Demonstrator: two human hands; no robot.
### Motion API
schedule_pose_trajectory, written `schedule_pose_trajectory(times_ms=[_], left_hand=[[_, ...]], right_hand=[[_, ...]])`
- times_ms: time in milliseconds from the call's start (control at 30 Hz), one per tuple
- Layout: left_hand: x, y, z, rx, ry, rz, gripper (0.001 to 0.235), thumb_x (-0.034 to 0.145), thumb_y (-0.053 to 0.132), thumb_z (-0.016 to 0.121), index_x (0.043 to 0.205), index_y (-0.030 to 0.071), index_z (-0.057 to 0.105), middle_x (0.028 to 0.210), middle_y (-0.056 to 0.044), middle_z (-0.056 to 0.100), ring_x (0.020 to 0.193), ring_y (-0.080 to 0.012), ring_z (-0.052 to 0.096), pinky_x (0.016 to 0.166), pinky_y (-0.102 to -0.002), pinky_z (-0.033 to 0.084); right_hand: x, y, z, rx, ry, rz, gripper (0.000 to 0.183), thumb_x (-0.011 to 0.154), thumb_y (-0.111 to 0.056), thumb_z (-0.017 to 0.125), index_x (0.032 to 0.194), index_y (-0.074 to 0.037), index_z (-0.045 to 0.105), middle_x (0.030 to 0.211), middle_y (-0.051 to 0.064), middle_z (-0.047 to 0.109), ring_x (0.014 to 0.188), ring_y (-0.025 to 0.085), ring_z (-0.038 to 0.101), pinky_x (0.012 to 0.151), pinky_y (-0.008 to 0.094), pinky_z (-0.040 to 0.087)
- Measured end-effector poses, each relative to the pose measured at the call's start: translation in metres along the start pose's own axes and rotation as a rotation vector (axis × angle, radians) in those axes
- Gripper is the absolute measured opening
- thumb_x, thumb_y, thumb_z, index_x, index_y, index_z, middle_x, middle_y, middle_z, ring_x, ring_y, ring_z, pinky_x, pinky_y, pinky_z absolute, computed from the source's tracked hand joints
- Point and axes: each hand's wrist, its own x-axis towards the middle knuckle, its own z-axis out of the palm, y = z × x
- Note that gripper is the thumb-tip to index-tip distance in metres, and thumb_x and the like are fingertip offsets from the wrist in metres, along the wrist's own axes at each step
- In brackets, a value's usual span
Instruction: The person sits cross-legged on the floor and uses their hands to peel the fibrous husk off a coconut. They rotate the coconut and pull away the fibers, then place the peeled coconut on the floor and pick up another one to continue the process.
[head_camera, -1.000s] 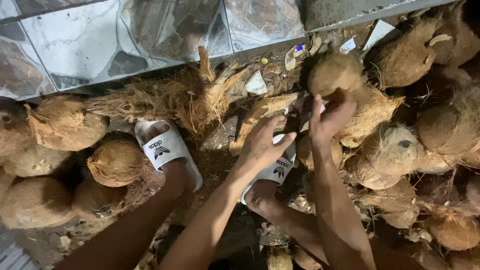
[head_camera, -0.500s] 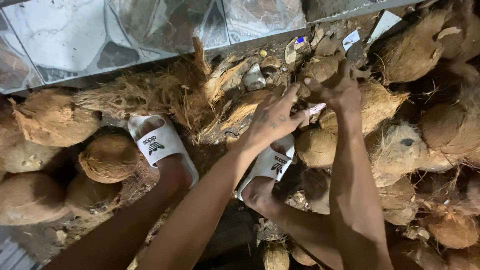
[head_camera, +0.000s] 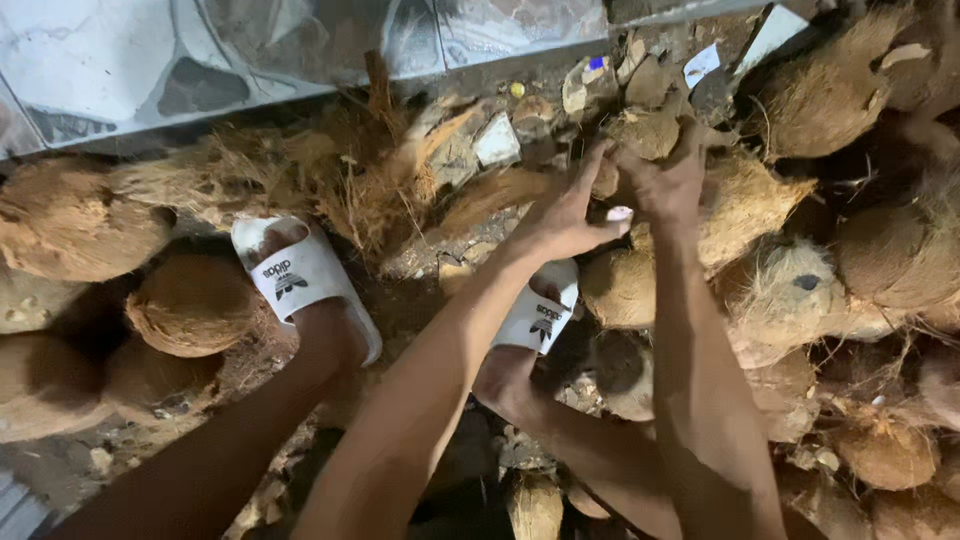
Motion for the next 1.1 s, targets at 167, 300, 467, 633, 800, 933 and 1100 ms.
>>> schedule_pose_trajectory(times_ms=[167,300,467,633,800,933,1100], left_hand=[[0.007,-0.022,0.012,0.345,0.030,-0.245,0.097,0.082,0.021,0.063,0.158,0.022,0.003,0.163,-0.021,0.019,0.128,-0.0515,0.049,0.089,-0.060,0.053],[-0.024,-0.021,0.016,0.386,0.043,-0.323,0.081,0.092,0.025,0.056,0.159,0.020,0.010,0.163,-0.016,0.023,0.141,-0.0414,0.039,0.102,-0.055,0.050],[-0.100,0.017,0.025,0.124,0.358,-0.218,0.075,0.093,0.033,0.059,0.156,0.009,0.025,0.153,-0.030,0.032,0.138,-0.0464,0.039,0.114,-0.060,0.035],[-0.142,-0.015,0.036,-0.187,0.501,-0.036,0.072,0.096,0.026,0.063,0.153,0.000,0.029,0.150,-0.037,0.031,0.138,-0.0512,0.032,0.114,-0.060,0.030],[-0.182,0.014,0.039,-0.335,0.575,-0.013,0.071,0.100,0.033,0.058,0.154,0.001,0.025,0.150,-0.041,0.025,0.140,-0.0531,0.029,0.115,-0.060,0.027],[-0.228,0.047,0.040,-0.273,0.600,0.017,0.069,0.102,0.044,0.049,0.155,0.005,0.028,0.154,-0.036,0.024,0.143,-0.0483,0.027,0.118,-0.058,0.023],[-0.299,0.087,0.036,-0.189,0.566,0.176,0.069,0.105,0.044,0.045,0.156,0.003,0.024,0.155,-0.039,0.020,0.144,-0.0545,0.018,0.116,-0.065,0.018]], right_hand=[[-0.057,-0.022,0.019,-0.059,0.296,-0.016,0.104,0.080,-0.049,0.089,0.153,-0.010,0.027,0.146,0.034,0.034,0.141,0.051,0.033,0.115,0.066,0.025],[-0.065,-0.001,0.028,-0.020,0.398,-0.145,0.100,0.077,-0.060,0.091,0.147,-0.015,0.036,0.141,0.030,0.037,0.138,0.050,0.036,0.115,0.063,0.029],[-0.071,0.007,0.030,0.268,0.654,-0.283,0.085,0.067,-0.021,0.105,0.132,-0.005,0.053,0.125,0.027,0.058,0.122,0.038,0.055,0.108,0.050,0.034],[-0.158,-0.073,0.029,0.793,0.690,0.240,0.089,0.083,-0.048,0.090,0.147,-0.014,0.039,0.154,0.028,0.032,0.143,0.038,0.038,0.121,0.049,0.032],[-0.239,-0.124,0.024,1.235,0.393,0.361,0.105,0.080,-0.065,0.080,0.155,-0.014,0.028,0.156,0.023,0.034,0.138,0.042,0.046,0.110,0.057,0.045],[-0.335,-0.229,0.009,1.303,0.185,0.497,0.106,0.070,-0.069,0.068,0.155,-0.017,0.031,0.159,0.017,0.033,0.144,0.033,0.038,0.120,0.049,0.033],[-0.392,-0.201,0.003,1.426,-0.151,0.485,0.106,0.074,-0.066,0.068,0.156,-0.010,0.030,0.161,0.022,0.025,0.145,0.041,0.031,0.117,0.059,0.027]])
